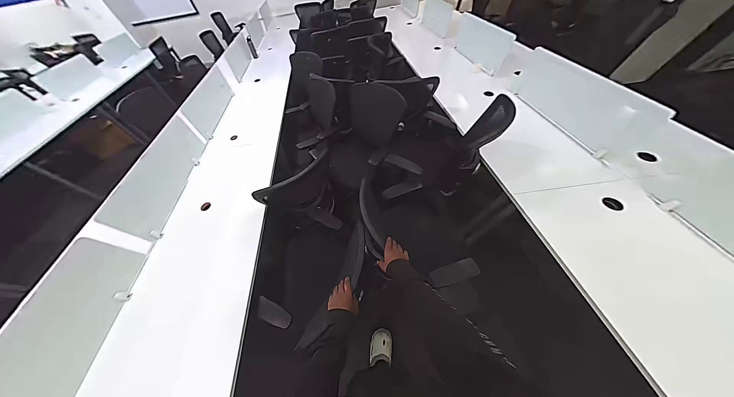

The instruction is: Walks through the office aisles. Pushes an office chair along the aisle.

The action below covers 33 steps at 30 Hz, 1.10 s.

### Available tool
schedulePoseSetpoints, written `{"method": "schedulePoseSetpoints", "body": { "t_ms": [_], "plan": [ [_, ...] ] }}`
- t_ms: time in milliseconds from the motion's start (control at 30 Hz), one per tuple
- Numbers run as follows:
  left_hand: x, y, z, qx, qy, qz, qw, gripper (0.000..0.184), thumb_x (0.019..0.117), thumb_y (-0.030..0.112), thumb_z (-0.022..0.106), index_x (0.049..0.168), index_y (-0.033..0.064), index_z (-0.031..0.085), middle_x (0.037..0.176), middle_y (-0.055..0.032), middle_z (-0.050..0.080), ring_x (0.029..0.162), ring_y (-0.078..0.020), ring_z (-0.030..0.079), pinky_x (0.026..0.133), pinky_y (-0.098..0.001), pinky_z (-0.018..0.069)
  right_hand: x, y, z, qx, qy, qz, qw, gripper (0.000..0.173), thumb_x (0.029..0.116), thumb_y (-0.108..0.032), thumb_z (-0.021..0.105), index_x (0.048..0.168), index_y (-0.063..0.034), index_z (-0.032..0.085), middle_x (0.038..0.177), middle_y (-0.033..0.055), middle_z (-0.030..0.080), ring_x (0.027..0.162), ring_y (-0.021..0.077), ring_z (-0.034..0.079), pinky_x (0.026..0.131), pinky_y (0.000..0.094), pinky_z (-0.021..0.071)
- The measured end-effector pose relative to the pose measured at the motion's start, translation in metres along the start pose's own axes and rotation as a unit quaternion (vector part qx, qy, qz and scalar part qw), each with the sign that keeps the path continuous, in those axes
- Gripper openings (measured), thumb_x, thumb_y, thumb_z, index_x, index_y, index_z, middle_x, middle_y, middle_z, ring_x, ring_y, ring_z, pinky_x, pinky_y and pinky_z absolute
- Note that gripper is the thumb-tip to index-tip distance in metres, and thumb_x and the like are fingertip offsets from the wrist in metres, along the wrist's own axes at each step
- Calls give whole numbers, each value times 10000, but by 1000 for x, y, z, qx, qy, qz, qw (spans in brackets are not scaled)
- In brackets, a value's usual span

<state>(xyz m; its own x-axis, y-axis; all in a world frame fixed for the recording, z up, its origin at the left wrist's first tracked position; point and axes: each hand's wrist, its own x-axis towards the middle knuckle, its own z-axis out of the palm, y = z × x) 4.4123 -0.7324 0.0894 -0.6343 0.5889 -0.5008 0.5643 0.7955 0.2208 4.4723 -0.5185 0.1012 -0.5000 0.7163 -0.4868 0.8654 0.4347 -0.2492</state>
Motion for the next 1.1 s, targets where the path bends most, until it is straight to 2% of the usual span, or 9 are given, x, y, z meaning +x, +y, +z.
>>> {"method": "schedulePoseSetpoints", "body": {
  "t_ms": [67,167,367,567,667,733,800,1000,1100],
  "plan": [
    [2,2,2,3,0,-7,1000,678,1008,308,572,1625,155,337,1626,-106,438,1458,-316,474,1152,-513,443,11,2,3,-8,-14,23,1000,910,868,-286,777,1616,-78,302,1444,248,578,1264,430,619,1014,619,515],
    [3,-1,7,6,14,-5,1000,672,1001,309,579,1616,148,358,1611,-105,460,1436,-320,499,1139,-515,455,8,9,6,-36,-21,28,999,784,879,-186,721,1577,-117,370,1291,217,683,1138,421,692,917,608,562],
    [2,6,5,17,15,-14,1000,680,1001,339,585,1611,138,363,1589,-123,482,1430,-331,502,1138,-514,456,-12,47,5,-63,-37,23,997,845,831,-113,740,1586,-161,363,1265,212,696,1117,430,697,879,623,568],
    [1,3,17,23,72,-21,997,666,982,359,623,1573,120,431,1528,-131,549,1379,-338,554,1105,-536,484,-47,148,-7,-86,-66,18,994,736,821,-118,775,1500,-132,490,1290,229,679,1160,453,668,896,652,554],
    [-4,9,29,62,159,-43,984,727,905,329,711,1568,188,450,1629,-140,421,1517,-397,354,1174,-647,327,-59,207,-19,-108,-73,-1,991,588,867,-118,747,1430,-122,578,1284,229,685,1179,454,659,916,661,541],
    [-10,31,37,84,213,-39,973,914,801,303,826,1602,236,391,1706,-161,255,1567,-461,189,1173,-718,246,-64,242,-25,-132,-79,-15,988,538,876,-157,749,1394,-121,610,1278,217,690,1179,441,660,929,662,535],
    [-25,66,42,91,240,15,966,998,732,283,885,1601,236,396,1709,-191,227,1563,-494,172,1165,-738,245,-73,270,-27,-146,-83,-32,985,486,892,-155,731,1366,-123,632,1277,205,695,1187,428,659,962,660,518],
    [-49,198,66,139,115,118,977,1020,752,156,841,1616,370,343,1753,-63,133,1607,-413,43,1200,-756,131,-109,329,-21,-156,-77,-91,981,471,897,-212,736,1347,-100,652,1295,206,688,1222,425,636,1023,653,481],
    [-39,227,88,187,-7,110,976,818,832,231,795,1567,315,448,1690,-27,339,1593,-390,165,1183,-801,49,-129,352,-10,-162,-86,-117,976,494,891,-212,746,1359,-92,641,1313,203,679,1238,421,628,1033,644,479]
  ]
}}
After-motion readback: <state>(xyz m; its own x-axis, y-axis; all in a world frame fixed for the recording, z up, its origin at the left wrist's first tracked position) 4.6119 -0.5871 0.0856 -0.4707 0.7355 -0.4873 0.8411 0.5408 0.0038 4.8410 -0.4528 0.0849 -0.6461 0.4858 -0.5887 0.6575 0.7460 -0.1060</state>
